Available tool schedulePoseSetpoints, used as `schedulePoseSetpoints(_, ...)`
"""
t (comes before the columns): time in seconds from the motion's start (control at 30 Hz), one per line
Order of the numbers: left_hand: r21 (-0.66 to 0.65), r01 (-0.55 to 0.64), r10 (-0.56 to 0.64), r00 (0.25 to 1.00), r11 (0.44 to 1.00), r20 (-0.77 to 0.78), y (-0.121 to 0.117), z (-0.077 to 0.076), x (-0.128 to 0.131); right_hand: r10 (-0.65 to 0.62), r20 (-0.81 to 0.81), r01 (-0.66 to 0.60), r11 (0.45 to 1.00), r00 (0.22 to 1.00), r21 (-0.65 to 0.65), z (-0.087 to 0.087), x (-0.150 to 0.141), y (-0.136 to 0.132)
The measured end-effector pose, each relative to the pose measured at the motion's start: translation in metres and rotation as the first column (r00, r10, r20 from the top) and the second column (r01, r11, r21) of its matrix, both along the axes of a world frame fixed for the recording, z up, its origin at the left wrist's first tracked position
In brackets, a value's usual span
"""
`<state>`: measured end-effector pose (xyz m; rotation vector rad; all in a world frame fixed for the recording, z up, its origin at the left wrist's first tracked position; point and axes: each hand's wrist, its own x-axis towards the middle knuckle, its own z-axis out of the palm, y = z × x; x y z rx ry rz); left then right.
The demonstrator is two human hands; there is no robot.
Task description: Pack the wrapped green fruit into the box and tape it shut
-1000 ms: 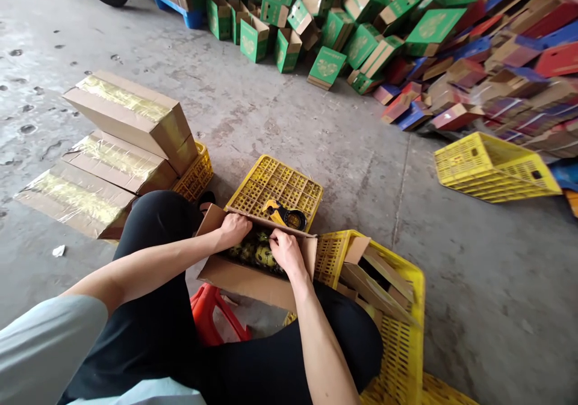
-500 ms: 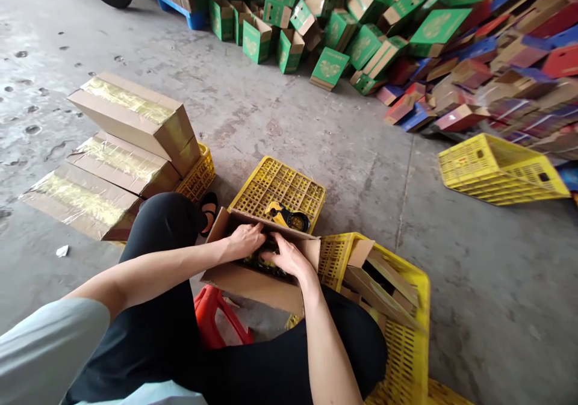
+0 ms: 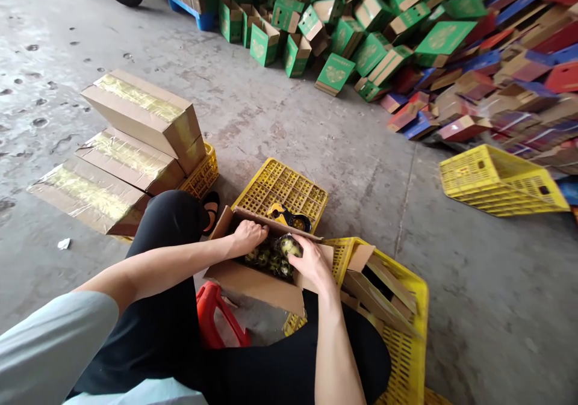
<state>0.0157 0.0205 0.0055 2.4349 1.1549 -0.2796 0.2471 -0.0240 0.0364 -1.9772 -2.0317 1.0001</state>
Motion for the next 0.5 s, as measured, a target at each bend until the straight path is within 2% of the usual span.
schedulePoseSetpoints(0.1,0.004,-0.007,0.008,0.999,1.0,-0.054,0.0,0.0,-0.001,0.11,0.09,-0.122,0.982,0.99,0.144,-0.009,-0.017,-0.003)
schedulePoseSetpoints(0.2,0.005,0.001,-0.001,0.998,1.0,-0.056,0.001,0.001,-0.001,0.116,0.273,-0.168,0.969,0.955,0.179,-0.014,-0.034,-0.007)
schedulePoseSetpoints(0.3,0.006,-0.005,0.005,0.999,1.0,-0.049,0.003,-0.001,0.001,0.091,0.42,-0.164,0.976,0.903,0.143,-0.016,-0.044,-0.01)
schedulePoseSetpoints(0.5,0.027,-0.026,0.024,0.999,0.999,0.043,0.006,-0.012,0.001,0.096,0.387,-0.116,0.993,0.917,0.029,-0.026,-0.048,-0.005)
